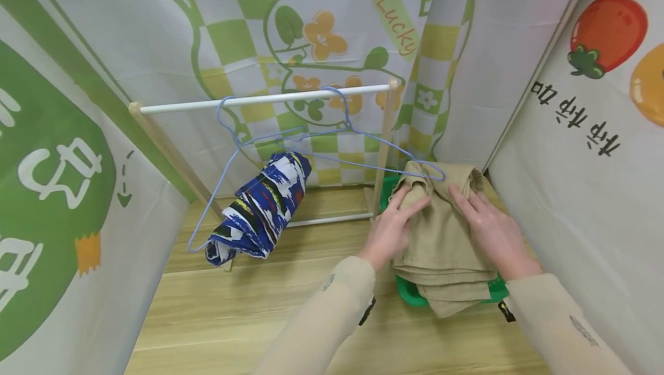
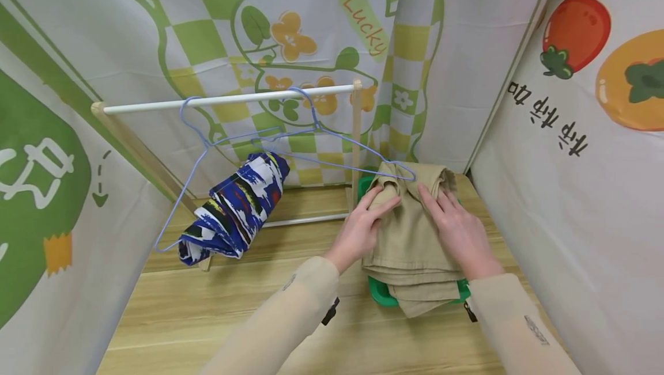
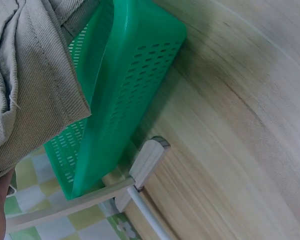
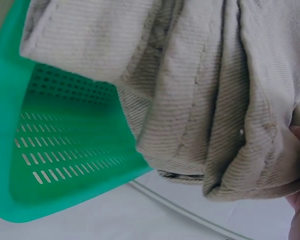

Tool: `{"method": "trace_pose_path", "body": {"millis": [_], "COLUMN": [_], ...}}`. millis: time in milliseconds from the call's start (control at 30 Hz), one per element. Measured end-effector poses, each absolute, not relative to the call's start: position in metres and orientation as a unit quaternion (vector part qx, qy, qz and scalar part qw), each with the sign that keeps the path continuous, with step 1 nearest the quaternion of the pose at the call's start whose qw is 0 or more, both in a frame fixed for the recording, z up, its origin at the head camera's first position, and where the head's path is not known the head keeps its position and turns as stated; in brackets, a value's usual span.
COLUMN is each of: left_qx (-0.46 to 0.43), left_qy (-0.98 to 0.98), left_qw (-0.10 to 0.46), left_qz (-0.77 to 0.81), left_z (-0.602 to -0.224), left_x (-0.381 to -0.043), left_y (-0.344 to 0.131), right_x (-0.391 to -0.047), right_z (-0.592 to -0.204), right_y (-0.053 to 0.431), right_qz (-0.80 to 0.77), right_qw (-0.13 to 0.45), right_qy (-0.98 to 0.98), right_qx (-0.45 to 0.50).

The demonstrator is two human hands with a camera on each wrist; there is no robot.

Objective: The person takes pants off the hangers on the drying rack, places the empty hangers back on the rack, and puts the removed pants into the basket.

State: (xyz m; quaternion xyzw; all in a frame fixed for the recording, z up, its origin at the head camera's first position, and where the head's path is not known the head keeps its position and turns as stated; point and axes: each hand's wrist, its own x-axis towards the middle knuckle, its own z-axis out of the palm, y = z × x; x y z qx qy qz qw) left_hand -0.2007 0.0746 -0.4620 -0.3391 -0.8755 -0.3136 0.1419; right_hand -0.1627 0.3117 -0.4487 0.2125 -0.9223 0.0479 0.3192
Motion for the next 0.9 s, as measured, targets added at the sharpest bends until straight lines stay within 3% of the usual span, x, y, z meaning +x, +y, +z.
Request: {"method": "trace_pose_path", "body": {"millis": [900], "left_qx": [-0.286], "left_qy": [-0.901], "left_qw": [0.084], "left_qz": [-0.315], "left_z": [-0.474], "left_x": [-0.221], "left_y": [0.087], "right_x": [-0.198], "right_z": [-0.470], "right_y": [0.327], "right_qz": [0.087], "right_qw": [0.291], "right_qy": [-0.927], "right_qx": [0.220]}}
